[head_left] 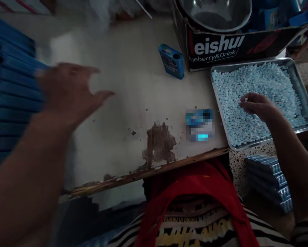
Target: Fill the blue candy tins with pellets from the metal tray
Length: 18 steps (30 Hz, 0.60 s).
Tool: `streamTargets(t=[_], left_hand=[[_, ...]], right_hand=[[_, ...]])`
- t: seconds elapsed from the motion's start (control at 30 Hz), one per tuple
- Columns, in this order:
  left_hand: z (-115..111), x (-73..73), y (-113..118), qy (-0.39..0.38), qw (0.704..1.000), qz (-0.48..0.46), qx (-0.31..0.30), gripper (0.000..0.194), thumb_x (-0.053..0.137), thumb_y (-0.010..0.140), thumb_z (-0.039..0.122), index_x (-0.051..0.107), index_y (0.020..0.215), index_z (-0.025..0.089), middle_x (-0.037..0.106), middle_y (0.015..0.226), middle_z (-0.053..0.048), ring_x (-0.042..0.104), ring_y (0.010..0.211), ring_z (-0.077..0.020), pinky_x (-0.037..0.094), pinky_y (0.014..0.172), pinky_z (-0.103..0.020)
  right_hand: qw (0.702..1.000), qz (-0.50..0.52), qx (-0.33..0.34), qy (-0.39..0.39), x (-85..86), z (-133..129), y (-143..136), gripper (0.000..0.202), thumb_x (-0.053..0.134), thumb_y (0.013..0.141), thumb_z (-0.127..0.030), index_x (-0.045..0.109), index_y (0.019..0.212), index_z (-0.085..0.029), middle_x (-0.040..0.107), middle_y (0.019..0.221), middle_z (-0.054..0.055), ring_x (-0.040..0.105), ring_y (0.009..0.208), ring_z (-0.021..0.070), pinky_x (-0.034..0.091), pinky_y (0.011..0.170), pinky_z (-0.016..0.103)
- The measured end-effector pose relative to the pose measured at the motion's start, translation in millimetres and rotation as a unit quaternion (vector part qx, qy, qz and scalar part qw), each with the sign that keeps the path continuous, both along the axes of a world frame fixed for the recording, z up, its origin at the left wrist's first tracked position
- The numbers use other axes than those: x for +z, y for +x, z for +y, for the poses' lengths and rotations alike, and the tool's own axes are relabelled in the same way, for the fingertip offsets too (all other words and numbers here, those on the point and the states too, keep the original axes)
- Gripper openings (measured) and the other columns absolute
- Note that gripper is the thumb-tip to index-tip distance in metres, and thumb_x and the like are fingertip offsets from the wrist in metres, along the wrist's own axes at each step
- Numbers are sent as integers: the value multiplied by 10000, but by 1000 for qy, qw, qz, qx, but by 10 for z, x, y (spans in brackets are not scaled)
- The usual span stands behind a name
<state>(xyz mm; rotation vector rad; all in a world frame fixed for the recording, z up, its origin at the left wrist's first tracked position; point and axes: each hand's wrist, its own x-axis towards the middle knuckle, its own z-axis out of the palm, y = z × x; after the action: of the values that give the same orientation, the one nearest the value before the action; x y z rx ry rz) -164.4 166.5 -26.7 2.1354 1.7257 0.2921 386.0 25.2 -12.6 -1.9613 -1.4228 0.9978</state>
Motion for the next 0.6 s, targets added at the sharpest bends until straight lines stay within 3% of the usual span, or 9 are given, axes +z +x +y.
streamTargets(t=[0.07,0.13,0.2,0.27,0.37,0.47,0.6], left_hand=[[-259,-167,225,41,997,-71,4,758,732,944,791,640,1449,232,657,1599,-71,543,1505,-386,356,1338,-652],[-574,-254,612,37,981,-179,-56,702,846,920,649,639,1442,227,751,1446,-97,707,1305,-316,566,1185,-542],[-881,-243,1095,64,957,-236,-156,773,933,869,554,604,1491,233,726,1484,-129,710,1333,-321,596,1165,-509],[-1095,-160,1570,99,936,-228,-250,790,958,854,502,602,1509,239,703,1519,-152,673,1408,-349,569,1215,-520],[-1108,33,2002,65,928,-159,-332,509,822,958,266,652,1438,255,765,1403,-121,732,1306,-320,631,1079,-459],[-714,279,1874,42,954,-92,-284,428,813,918,186,699,1320,276,800,1298,-74,766,1166,-315,634,955,-436],[258,654,1005,128,988,-26,-84,439,831,938,239,690,1353,214,778,1320,-61,715,1155,-274,580,1044,-429]], right_hand=[[993,-112,5,42,10,-41,-62,347,841,836,-539,759,920,-212,643,677,12,523,614,162,395,607,310],[971,-229,28,70,23,-84,-134,287,831,869,-474,818,944,-198,756,792,63,630,700,201,461,688,336],[946,-309,64,73,51,-97,-212,244,842,892,-432,863,999,-214,840,987,98,713,817,245,507,776,368],[923,-372,80,59,101,-48,-314,221,860,905,-419,886,1028,-238,858,1142,114,752,940,295,526,832,399],[906,-411,84,50,199,191,-566,255,818,961,-423,888,1121,-237,857,1192,139,765,1055,351,533,876,433],[914,-367,126,114,247,626,-962,337,692,1043,-365,820,1323,-228,858,1180,127,773,1061,332,535,899,416],[905,-324,185,207,169,1313,-1572,396,612,1071,-301,723,1435,-195,838,1229,143,761,1090,313,540,900,389]])
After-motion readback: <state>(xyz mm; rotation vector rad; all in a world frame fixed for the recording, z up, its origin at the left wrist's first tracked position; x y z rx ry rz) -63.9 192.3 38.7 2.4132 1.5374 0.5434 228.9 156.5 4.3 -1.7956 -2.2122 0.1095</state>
